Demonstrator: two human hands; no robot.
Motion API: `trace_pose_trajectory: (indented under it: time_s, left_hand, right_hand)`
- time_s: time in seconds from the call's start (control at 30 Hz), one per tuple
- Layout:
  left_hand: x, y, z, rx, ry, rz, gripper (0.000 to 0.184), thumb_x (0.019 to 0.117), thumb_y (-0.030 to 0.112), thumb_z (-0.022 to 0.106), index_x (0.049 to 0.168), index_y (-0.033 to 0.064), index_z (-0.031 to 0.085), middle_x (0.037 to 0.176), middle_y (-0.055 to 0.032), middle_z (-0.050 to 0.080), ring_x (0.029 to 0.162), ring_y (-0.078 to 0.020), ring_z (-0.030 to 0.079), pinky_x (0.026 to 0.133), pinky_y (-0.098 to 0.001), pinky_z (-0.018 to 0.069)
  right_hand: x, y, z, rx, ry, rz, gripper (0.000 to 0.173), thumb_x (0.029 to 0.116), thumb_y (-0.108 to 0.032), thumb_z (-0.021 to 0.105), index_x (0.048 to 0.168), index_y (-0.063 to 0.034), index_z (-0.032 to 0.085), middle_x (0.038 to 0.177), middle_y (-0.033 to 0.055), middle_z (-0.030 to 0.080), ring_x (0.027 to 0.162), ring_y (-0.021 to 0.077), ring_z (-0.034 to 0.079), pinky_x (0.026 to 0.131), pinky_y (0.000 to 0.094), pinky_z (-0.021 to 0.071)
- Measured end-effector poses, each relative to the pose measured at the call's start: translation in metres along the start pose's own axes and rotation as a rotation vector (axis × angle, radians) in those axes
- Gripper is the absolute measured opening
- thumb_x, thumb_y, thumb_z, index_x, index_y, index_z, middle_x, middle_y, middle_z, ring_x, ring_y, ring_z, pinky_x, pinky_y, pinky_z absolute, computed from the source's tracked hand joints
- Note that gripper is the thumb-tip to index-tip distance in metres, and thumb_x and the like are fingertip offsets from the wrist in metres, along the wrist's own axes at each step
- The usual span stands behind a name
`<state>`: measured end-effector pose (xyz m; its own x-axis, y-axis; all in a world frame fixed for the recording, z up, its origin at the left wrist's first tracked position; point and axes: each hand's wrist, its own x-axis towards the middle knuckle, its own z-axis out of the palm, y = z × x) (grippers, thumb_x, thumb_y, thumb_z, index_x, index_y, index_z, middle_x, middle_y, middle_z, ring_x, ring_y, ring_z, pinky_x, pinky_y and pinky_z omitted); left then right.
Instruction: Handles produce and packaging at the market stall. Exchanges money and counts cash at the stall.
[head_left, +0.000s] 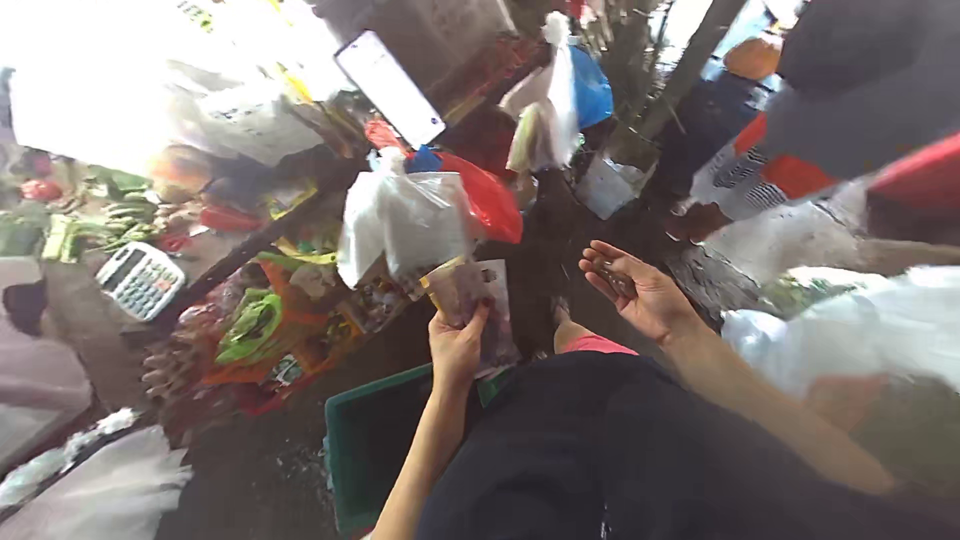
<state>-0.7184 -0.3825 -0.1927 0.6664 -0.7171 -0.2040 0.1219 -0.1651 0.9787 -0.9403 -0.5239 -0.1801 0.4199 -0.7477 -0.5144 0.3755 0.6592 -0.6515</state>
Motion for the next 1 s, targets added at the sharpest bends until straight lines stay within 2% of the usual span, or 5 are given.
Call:
trace_pose_trajectory:
  time_s: [0.33, 0.43, 0.57, 0.73, 1.0]
  left_hand:
    - [0.138, 0.043, 0.005, -0.033, 0.138, 0.078, 0.018, 0.0878, 0.002, 0.075, 0.104, -0.0029, 0.070, 0.089, -0.0075, 0.077, 0.083, -0.0148, 0.075, 0.081, -0.0348, 0.0647]
    - [0.171, 0.082, 0.012, -0.087, 0.131, -0.002, 0.015, 0.1015, 0.008, 0.058, 0.108, -0.0027, 0.066, 0.089, -0.0077, 0.075, 0.082, -0.0146, 0.074, 0.080, -0.0352, 0.0633]
    - [0.203, 0.137, 0.026, -0.236, 0.014, 0.124, 0.025, 0.1088, 0.011, 0.043, 0.121, -0.0024, 0.060, 0.098, -0.0046, 0.074, 0.090, -0.0103, 0.073, 0.087, -0.0316, 0.0617]
    - [0.249, 0.189, 0.004, -0.326, -0.097, 0.218, 0.027, 0.1115, 0.017, 0.038, 0.125, 0.0014, 0.055, 0.102, 0.0007, 0.072, 0.095, -0.0062, 0.071, 0.090, -0.0297, 0.0593]
    - [0.339, 0.212, -0.075, -0.086, -0.058, 0.434, 0.021, 0.0987, 0.002, 0.061, 0.118, -0.0045, 0.064, 0.102, -0.0032, 0.074, 0.094, -0.0056, 0.071, 0.089, -0.0285, 0.0592]
  right_hand:
    - [0.184, 0.018, -0.035, -0.687, 0.251, 0.522, 0.026, 0.1098, -0.013, 0.038, 0.112, 0.0032, 0.058, 0.081, 0.0060, 0.063, 0.062, 0.0100, 0.061, 0.059, 0.0253, 0.0543]
    - [0.203, -0.055, 0.073, -0.830, -0.270, 0.193, 0.035, 0.1073, -0.009, 0.031, 0.129, 0.0043, 0.055, 0.098, 0.0067, 0.067, 0.078, 0.0140, 0.070, 0.072, 0.0321, 0.0613]
    - [0.202, -0.130, 0.217, -1.068, -1.008, -0.736, 0.034, 0.1097, -0.017, 0.042, 0.142, -0.0084, 0.050, 0.121, -0.0001, 0.068, 0.109, 0.0066, 0.067, 0.095, 0.0261, 0.0590]
    - [0.229, -0.123, 0.332, -1.364, -0.965, -1.421, 0.027, 0.0977, -0.007, 0.049, 0.118, -0.0106, 0.067, 0.103, -0.0004, 0.072, 0.100, 0.0156, 0.062, 0.092, 0.0235, 0.0494]
    - [0.263, -0.091, 0.431, -1.421, -0.799, -1.509, 0.037, 0.0900, 0.002, 0.050, 0.114, -0.0050, 0.078, 0.100, 0.0073, 0.078, 0.093, 0.0228, 0.072, 0.084, 0.0292, 0.0575]
